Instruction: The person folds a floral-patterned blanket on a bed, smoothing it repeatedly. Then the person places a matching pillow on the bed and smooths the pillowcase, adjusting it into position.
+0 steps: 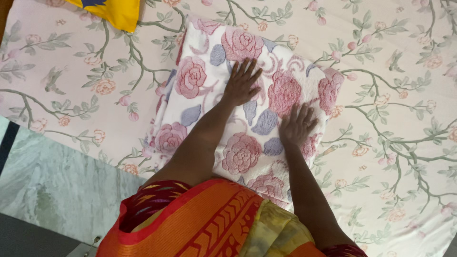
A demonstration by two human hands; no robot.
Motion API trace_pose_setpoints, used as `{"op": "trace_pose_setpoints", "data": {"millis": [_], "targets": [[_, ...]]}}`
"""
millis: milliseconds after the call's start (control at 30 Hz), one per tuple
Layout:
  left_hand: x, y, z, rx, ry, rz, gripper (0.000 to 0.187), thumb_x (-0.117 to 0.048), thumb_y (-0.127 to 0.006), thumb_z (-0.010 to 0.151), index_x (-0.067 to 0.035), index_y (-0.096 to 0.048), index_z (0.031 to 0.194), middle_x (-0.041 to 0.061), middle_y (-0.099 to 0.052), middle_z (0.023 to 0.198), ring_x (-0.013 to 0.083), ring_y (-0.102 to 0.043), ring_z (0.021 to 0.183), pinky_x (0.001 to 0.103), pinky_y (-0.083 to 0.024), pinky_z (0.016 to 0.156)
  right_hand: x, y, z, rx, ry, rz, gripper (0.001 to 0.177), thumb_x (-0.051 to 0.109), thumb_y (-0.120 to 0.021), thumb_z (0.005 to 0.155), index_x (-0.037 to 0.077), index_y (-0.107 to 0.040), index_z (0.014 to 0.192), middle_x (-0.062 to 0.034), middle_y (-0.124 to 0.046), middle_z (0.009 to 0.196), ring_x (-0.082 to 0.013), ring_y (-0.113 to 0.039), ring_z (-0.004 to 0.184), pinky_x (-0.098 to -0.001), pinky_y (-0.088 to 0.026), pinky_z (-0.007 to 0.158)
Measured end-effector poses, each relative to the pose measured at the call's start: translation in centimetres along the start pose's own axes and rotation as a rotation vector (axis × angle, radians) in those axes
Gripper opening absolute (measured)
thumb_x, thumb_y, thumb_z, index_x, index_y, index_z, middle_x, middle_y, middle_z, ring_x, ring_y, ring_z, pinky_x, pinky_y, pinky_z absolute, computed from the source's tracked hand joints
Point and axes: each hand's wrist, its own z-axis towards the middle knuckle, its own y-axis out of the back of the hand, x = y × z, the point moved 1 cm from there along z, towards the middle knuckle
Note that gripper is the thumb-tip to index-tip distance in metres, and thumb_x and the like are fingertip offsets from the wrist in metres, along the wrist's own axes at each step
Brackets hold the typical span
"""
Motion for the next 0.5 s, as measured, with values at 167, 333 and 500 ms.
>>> {"op": "trace_pose_setpoints", "data": {"millis": [167, 333, 500], "targets": [[6.6, 2.6, -1.1, -0.018, 0.115, 0.059, 0.071, -0.060, -0.047, 0.106, -0.019, -0.036, 0.163, 0.013, -0.014, 0.174, 0.0349, -0.009, 0.160, 0.061, -0.003, 0.128, 0.0, 0.0, -0.1, -0.005, 0.010, 0.001, 0.067, 0.056, -0.016, 0.107, 0.023, -0.019, 0.166, -0.0105, -0.006, 0.174, -0.0312, 0.003, 0.160, -0.0548, 0.009, 0.125], [7.3, 3.8, -0.2, -0.120, 0.315, 0.084, 0.076, -0.058, -0.048, 0.106, -0.015, -0.031, 0.166, 0.019, -0.011, 0.173, 0.0410, -0.006, 0.160, 0.064, -0.002, 0.126, 0.0, 0.1, 0.0, 0.002, 0.013, -0.009, 0.068, 0.055, -0.017, 0.106, 0.021, -0.019, 0.165, -0.0112, -0.006, 0.174, -0.0317, 0.004, 0.159, -0.0547, 0.009, 0.124], [1.2, 2.2, 5.8, -0.053, 0.154, 0.001, 0.074, -0.059, -0.044, 0.105, -0.017, -0.029, 0.165, 0.018, -0.009, 0.170, 0.0378, -0.005, 0.157, 0.061, -0.002, 0.126, 0.3, 0.3, 0.0, -0.033, 0.016, 0.002, 0.068, 0.054, -0.017, 0.107, 0.018, -0.024, 0.165, -0.0137, -0.010, 0.174, -0.0331, 0.000, 0.160, -0.0559, 0.008, 0.125]]}}
